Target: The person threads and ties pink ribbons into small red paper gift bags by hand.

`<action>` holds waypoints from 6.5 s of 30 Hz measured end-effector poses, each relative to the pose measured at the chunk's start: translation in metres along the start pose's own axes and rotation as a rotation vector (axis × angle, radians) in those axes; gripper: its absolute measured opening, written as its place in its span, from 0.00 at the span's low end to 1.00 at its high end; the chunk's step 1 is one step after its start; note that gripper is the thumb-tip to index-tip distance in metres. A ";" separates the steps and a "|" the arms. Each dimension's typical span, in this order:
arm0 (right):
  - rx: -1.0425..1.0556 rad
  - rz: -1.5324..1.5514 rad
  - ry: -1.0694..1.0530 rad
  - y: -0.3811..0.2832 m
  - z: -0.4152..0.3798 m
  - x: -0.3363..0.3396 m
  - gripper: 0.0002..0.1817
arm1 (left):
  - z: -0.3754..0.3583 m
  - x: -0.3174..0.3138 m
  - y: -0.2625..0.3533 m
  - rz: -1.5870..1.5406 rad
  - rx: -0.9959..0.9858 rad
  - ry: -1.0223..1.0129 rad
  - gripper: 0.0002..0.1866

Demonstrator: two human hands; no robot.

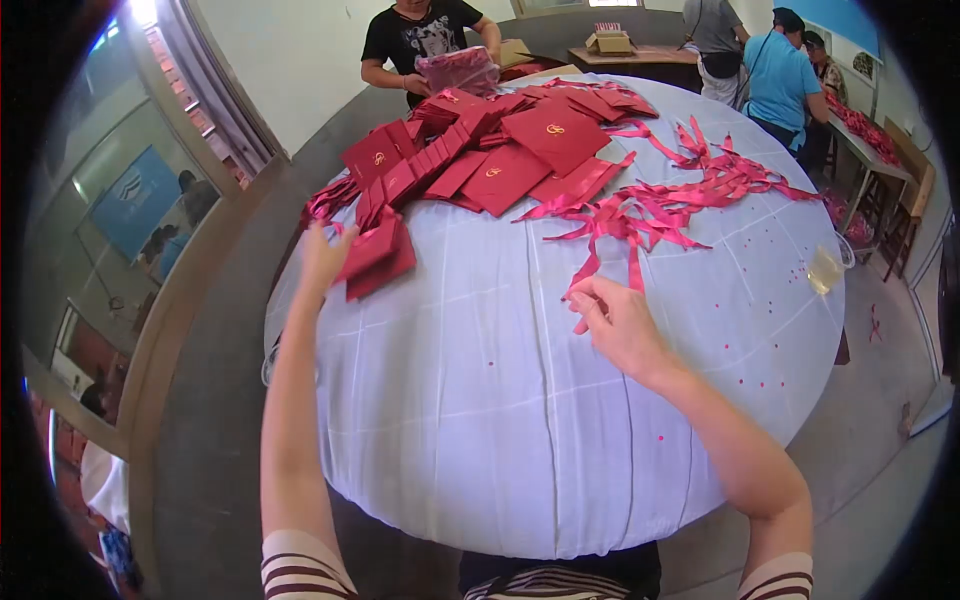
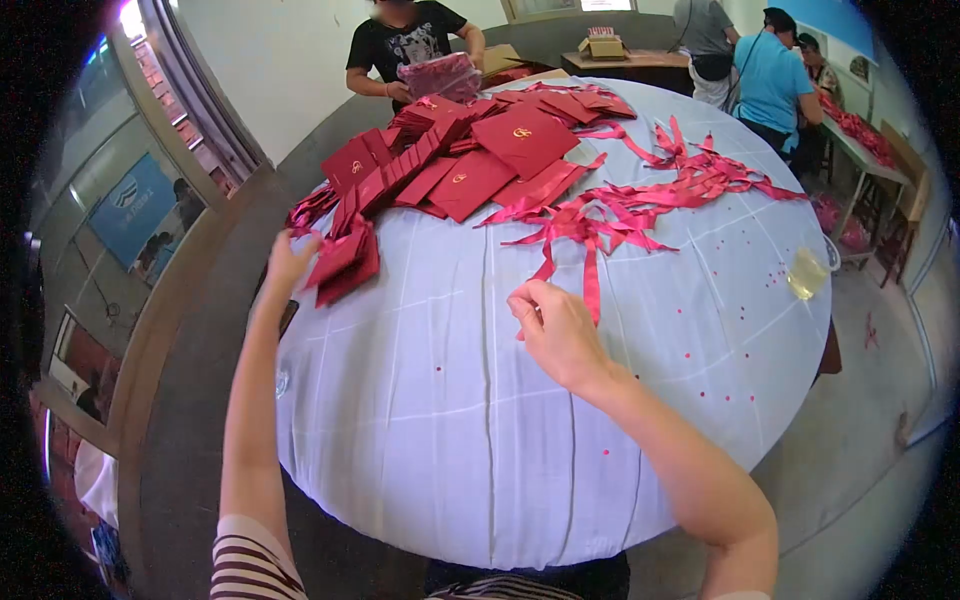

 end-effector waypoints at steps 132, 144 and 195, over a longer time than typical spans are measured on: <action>0.126 -0.771 -0.245 0.018 0.010 0.061 0.15 | -0.148 0.062 0.247 -0.218 -0.564 0.163 0.08; 0.454 -0.423 -0.242 -0.018 0.003 0.042 0.06 | -0.131 0.065 0.249 -0.253 -0.525 0.076 0.09; -0.204 0.140 -0.200 -0.080 -0.041 -0.032 0.13 | -0.138 0.009 0.231 -1.330 -0.176 -0.350 0.13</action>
Point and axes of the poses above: each hand's wrist, its own z-axis towards the middle knuckle, its own x-axis out of the back of the hand, y = z × x, the point moved 5 cm from there along z, towards the middle knuckle, and after that the axes turned 11 degrees about -x, right-handed, at the moved point
